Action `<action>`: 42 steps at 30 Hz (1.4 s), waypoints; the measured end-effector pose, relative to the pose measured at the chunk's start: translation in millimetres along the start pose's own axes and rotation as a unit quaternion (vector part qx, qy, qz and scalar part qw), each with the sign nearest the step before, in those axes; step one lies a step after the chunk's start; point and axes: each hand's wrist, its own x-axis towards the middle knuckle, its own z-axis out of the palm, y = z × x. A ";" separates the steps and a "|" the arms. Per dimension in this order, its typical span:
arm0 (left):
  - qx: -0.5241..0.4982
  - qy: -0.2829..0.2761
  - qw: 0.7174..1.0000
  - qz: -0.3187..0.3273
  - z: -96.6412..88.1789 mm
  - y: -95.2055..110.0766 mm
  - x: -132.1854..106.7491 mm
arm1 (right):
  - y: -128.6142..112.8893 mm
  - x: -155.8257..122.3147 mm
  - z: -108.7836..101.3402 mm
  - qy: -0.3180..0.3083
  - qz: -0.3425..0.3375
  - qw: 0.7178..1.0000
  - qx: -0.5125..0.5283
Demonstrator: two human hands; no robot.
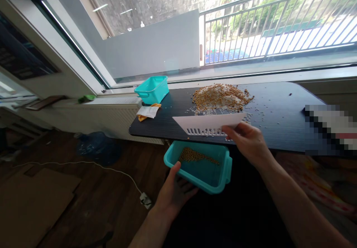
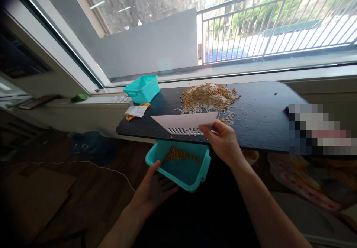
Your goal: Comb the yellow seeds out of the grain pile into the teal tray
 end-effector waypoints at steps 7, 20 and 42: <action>-0.008 0.009 1.000 0.003 -7.3 6.8 -3.8 | -1.8 -10.4 5.0 -0.030 0.014 0.999 -0.002; -0.002 0.000 1.000 -0.023 4.2 -14.2 3.9 | -7.6 -23.1 -30.4 0.115 0.013 0.987 -0.113; 0.009 0.000 1.000 -0.024 11.2 -17.5 3.0 | -16.3 -28.8 -39.8 0.125 0.047 0.988 -0.076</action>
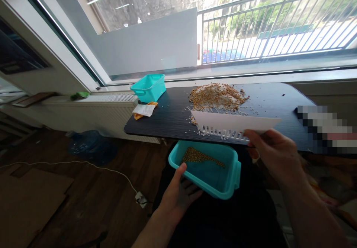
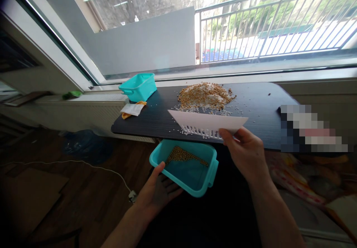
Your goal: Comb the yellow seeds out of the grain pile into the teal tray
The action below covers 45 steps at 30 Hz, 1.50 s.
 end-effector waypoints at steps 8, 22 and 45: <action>0.003 -0.008 1.000 -0.004 0.7 0.3 0.3 | 6.5 12.8 -2.2 0.026 -0.023 0.998 -0.053; 0.002 -0.011 1.000 -0.005 1.4 -1.5 0.5 | 10.4 13.6 -4.6 -0.010 -0.031 0.999 -0.024; 0.012 0.000 1.000 -0.011 8.5 -2.6 0.8 | 15.1 6.4 -10.8 -0.055 -0.014 0.998 -0.006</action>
